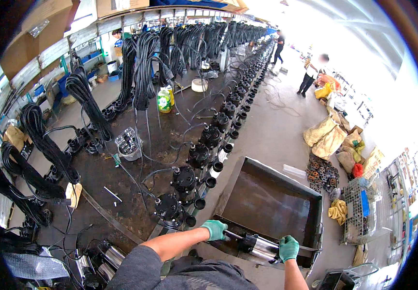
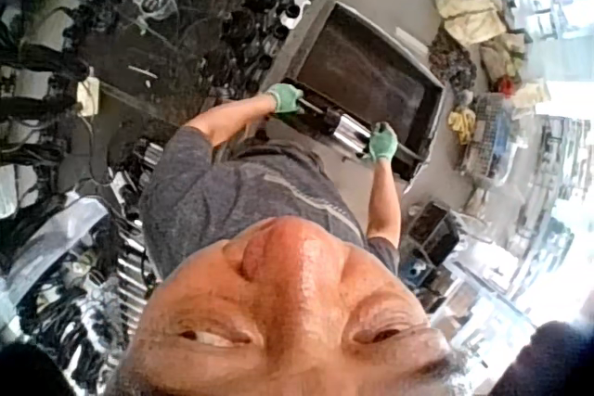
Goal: The person picks up cylindrical submersible pumps from a rack and places them into a metal tray filled with water. They repeatedly submerge the pumps, lift them out, and inspect them while wearing green gloves. The process is repeated for multiple units in a workshop setting.
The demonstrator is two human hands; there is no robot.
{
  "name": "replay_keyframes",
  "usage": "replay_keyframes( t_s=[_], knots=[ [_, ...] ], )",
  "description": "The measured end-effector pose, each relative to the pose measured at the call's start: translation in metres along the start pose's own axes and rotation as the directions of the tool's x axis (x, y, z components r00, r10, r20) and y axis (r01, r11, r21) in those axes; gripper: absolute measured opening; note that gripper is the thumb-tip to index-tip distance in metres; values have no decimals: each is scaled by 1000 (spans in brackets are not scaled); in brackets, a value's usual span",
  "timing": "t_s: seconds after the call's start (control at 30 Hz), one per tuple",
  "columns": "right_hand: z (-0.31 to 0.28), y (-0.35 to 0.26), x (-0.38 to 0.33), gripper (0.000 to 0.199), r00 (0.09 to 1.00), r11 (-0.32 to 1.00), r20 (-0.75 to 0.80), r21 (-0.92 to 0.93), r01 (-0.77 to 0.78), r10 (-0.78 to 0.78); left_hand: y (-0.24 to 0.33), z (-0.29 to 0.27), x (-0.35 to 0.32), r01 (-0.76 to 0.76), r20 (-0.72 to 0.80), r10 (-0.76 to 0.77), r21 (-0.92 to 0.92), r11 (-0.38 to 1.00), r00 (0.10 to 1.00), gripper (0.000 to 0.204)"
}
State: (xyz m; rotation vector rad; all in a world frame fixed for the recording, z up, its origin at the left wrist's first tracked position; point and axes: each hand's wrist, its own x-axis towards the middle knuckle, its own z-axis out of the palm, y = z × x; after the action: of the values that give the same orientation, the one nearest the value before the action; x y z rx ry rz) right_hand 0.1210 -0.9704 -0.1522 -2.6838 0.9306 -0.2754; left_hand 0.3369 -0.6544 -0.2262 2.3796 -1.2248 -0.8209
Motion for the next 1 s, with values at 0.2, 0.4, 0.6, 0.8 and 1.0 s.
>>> replay_keyframes(
  t_s=[0.2,0.4,0.6,0.8,1.0],
  knots=[
    [-3,-1,0,18,1000,1000,14,26,16,-17,-18,7,12,168,208,-51,-597,785,977,47],
    [-3,1,2,25,998,998,36,-38,49,-48,-10,35,9,-263,-473,182,-110,958,862,15],
    [-3,2,4,29,998,999,57,-33,13,-11,3,3,4,91,-107,-93,-20,996,990,51],
    [-11,-4,1,25,997,999,54,14,-49,48,1,-2,18,684,615,-313,-701,204,724,62],
    [-11,-4,2,24,993,998,96,10,-65,64,-13,32,9,41,24,-46,-918,395,999,14]
  ],
)
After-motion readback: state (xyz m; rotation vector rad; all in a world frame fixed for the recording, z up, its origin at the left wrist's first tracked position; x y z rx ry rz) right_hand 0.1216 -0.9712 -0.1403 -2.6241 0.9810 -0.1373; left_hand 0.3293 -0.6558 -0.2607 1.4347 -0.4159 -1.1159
